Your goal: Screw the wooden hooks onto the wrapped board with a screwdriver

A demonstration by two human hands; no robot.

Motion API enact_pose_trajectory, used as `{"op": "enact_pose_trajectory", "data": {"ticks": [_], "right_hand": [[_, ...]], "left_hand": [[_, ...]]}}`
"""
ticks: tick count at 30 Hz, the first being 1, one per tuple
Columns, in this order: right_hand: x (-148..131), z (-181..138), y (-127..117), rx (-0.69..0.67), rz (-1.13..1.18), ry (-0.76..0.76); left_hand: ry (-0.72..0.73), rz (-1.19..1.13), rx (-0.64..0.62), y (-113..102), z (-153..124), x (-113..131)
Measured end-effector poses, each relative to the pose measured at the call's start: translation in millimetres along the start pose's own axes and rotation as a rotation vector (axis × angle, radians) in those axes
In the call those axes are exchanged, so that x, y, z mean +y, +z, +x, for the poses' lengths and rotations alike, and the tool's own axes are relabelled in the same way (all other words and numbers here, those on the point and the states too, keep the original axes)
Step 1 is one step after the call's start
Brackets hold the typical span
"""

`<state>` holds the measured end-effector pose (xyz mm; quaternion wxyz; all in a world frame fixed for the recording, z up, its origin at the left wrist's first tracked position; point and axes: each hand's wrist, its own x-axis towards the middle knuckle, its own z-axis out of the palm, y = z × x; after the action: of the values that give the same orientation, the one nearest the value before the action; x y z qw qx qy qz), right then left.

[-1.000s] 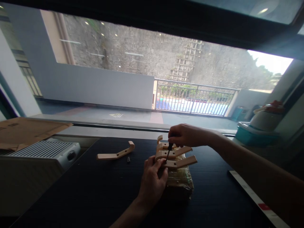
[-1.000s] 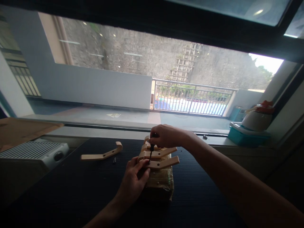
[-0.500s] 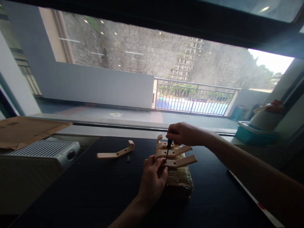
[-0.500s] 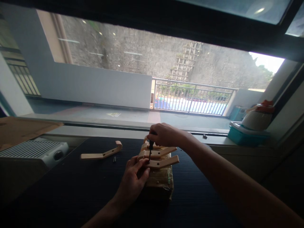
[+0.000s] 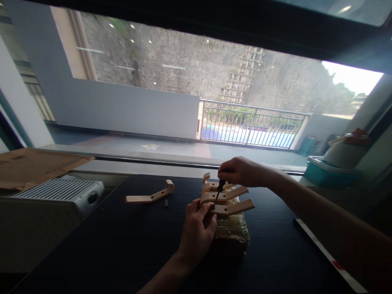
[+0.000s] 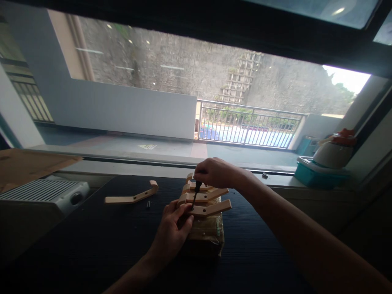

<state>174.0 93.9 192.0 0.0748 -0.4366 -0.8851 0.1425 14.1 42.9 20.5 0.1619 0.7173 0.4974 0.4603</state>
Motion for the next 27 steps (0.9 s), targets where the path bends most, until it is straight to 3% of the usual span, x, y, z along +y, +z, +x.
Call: {"op": "enact_pose_trajectory", "data": {"ticks": [10, 18, 23, 27], "right_hand": [[-3, -7, -12, -0.084, 0.032, -0.011], [-6, 3, 2, 0.034, -0.024, -0.006], [-10, -1, -9, -0.080, 0.014, 0.000], [-8, -4, -10, -0.061, -0.012, -0.006]], "left_hand": [[0.001, 0.012, -0.006, 0, 0, -2], [-0.007, 0.018, -0.009, -2, 0, 2], [-0.010, 0.010, -0.008, -2, 0, 2], [-0.009, 0.005, -0.011, 0, -1, 0]]}}
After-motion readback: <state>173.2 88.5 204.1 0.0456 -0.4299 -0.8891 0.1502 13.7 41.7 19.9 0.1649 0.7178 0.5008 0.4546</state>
